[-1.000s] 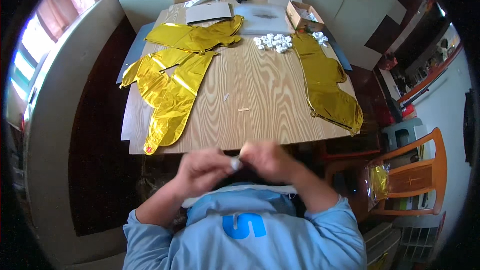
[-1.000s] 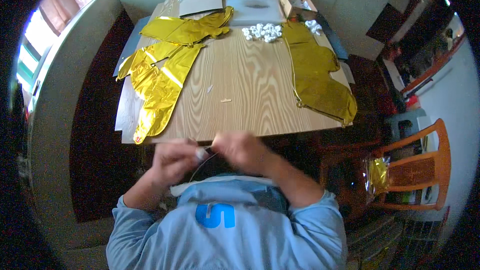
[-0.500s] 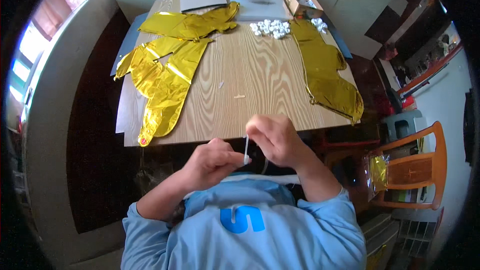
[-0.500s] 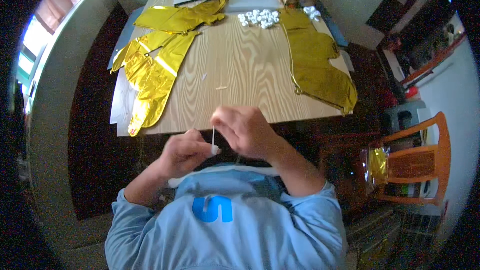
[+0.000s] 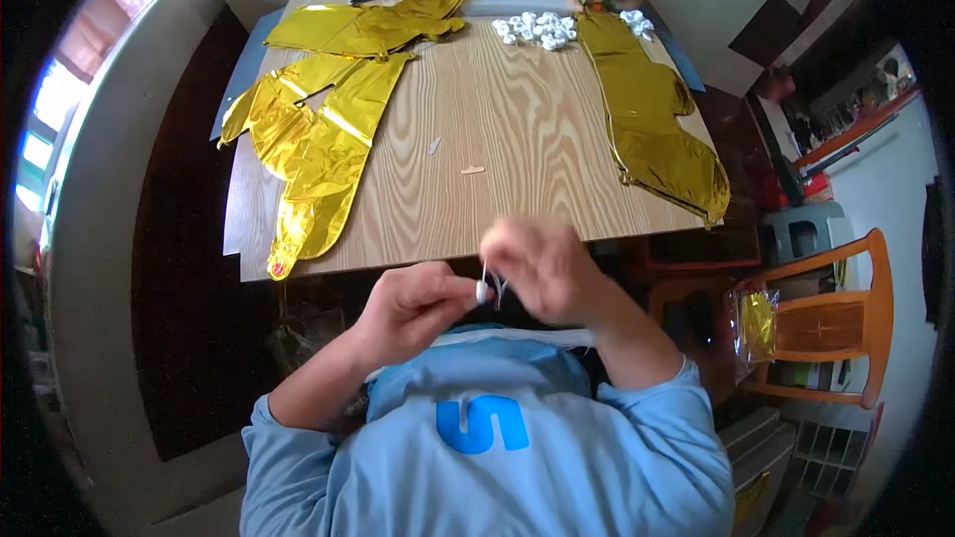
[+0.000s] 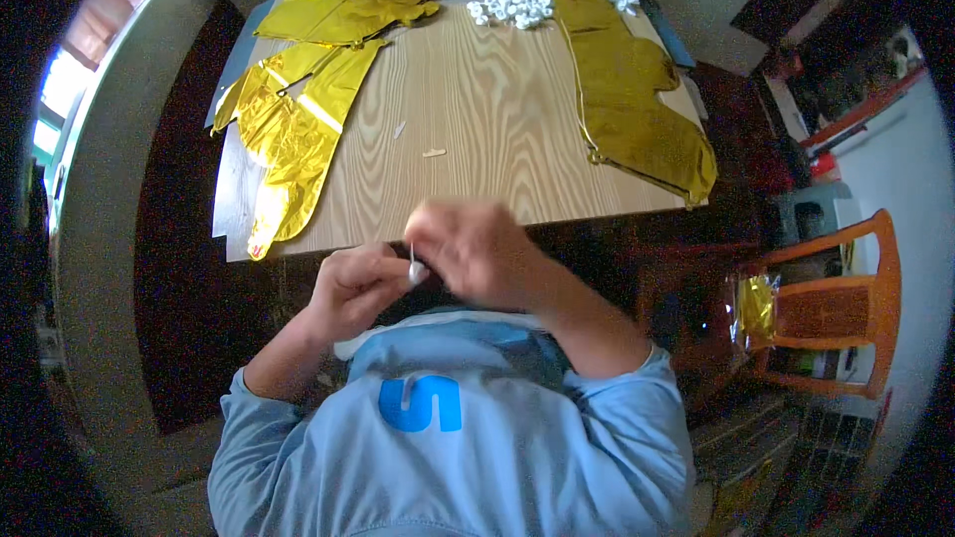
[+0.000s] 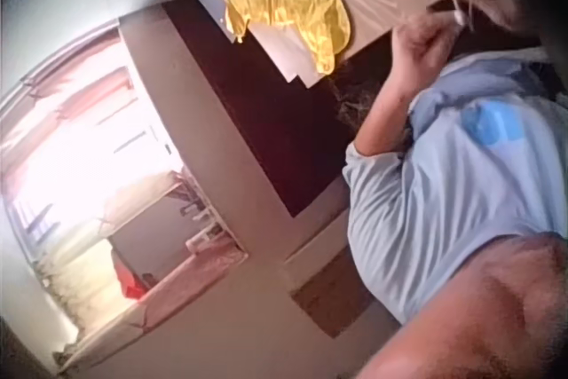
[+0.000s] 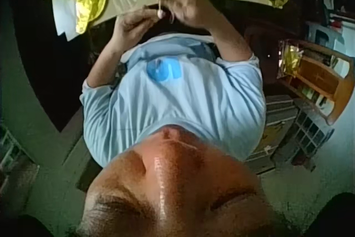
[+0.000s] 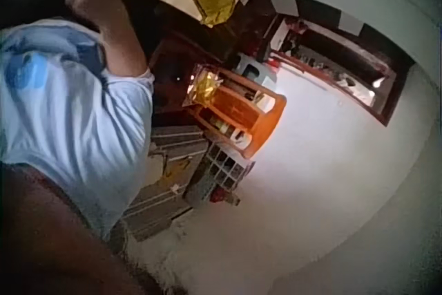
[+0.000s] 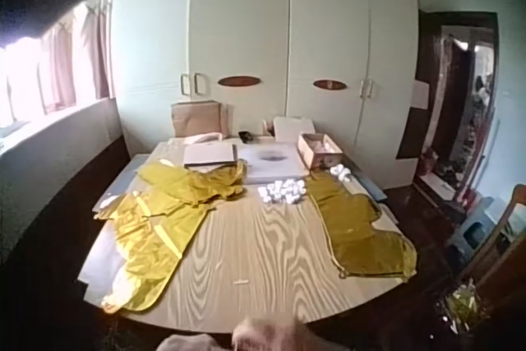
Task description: Folding gold foil sheets and placing them onto cardboard backings for assembly.
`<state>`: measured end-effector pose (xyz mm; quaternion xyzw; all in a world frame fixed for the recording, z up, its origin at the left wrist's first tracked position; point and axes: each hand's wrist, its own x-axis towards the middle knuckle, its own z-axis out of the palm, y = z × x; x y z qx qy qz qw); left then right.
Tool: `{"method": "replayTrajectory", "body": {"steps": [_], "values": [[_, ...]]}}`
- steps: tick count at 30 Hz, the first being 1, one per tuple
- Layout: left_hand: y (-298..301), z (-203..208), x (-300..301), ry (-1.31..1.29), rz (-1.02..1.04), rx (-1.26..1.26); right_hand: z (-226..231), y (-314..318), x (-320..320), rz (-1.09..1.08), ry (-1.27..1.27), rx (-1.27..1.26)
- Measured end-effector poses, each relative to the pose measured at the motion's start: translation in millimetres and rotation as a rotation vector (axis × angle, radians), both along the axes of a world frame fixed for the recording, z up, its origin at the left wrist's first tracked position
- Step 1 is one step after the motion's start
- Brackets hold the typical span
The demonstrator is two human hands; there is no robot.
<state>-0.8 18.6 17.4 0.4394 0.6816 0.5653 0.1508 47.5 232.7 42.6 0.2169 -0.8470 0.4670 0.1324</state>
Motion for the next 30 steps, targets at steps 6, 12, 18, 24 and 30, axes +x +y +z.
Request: {"method": "replayTrajectory", "body": {"steps": [6,12,18,24,30], "values": [[2,-12,-12,0.181,0.135,-0.003,-8,-10,11,0.254,-0.048,-0.073],[0,3,-13,-0.024,0.253,-0.051,-22,-5,14,0.298,-0.1,0.008],[1,1,-3,-0.449,0.076,0.154,-14,-2,6,0.102,-0.128,-0.117],[17,-25,2,-0.459,0.225,0.061,4,-1,-2,0.003,0.004,0.099],[11,-7,7,-0.443,0.101,0.054,-29,2,-8,0.0,-0.155,-0.054]]}}
